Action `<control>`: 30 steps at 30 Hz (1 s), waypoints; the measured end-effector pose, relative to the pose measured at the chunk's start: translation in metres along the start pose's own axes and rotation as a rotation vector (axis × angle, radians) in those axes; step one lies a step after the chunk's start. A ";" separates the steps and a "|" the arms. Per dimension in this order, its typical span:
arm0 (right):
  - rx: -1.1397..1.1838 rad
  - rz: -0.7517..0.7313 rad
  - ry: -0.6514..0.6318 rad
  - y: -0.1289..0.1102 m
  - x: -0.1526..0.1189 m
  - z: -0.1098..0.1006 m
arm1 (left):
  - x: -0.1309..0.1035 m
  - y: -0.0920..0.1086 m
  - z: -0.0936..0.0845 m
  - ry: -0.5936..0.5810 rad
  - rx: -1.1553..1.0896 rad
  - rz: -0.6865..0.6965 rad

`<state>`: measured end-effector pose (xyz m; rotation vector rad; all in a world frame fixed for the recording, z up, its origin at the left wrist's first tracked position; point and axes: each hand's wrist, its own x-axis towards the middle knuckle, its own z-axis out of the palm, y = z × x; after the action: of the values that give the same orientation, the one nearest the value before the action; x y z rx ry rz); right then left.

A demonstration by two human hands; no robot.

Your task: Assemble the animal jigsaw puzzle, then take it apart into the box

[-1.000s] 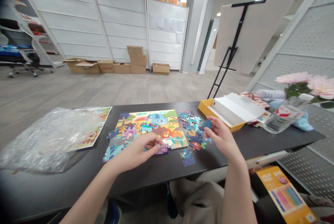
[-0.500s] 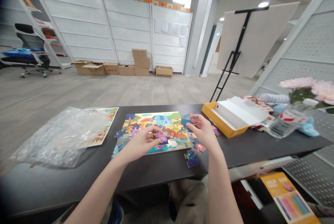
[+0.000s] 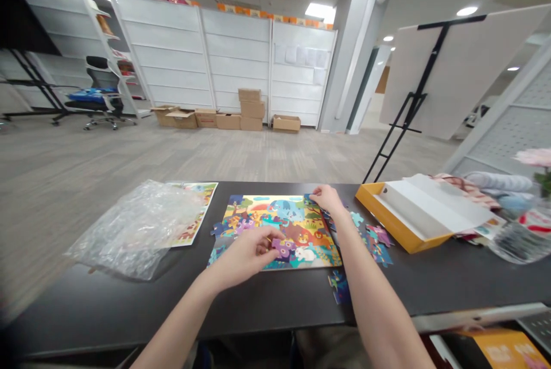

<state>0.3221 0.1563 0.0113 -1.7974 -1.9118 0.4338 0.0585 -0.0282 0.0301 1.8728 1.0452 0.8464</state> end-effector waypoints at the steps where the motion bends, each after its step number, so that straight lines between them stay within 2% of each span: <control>1: -0.030 -0.014 0.008 0.002 0.001 -0.001 | 0.000 0.001 -0.001 0.010 -0.004 -0.003; 4: -0.086 -0.075 0.010 0.008 -0.002 -0.005 | 0.002 0.003 -0.003 0.033 0.000 -0.006; 10: -0.122 -0.202 -0.071 0.016 -0.011 -0.005 | 0.003 0.009 -0.002 0.032 -0.006 -0.009; 17: -0.125 -0.233 -0.085 0.021 -0.010 -0.003 | 0.001 0.005 0.000 0.023 -0.039 -0.044; 23: -0.119 -0.241 -0.089 0.021 -0.011 -0.003 | 0.003 -0.005 -0.001 0.062 -0.111 -0.075; 26: -0.125 -0.241 -0.091 0.022 -0.011 -0.002 | 0.005 -0.009 -0.015 0.115 -0.124 -0.073; 28: -0.130 -0.241 -0.096 0.022 -0.011 -0.001 | 0.004 -0.011 -0.034 0.185 -0.120 -0.068; 30: -0.137 -0.243 -0.102 0.022 -0.011 -0.001 | -0.001 -0.014 -0.058 0.321 -0.049 -0.075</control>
<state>0.3413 0.1477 -0.0012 -1.6231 -2.2462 0.3220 0.0048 -0.0053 0.0437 1.6802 1.2682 1.1433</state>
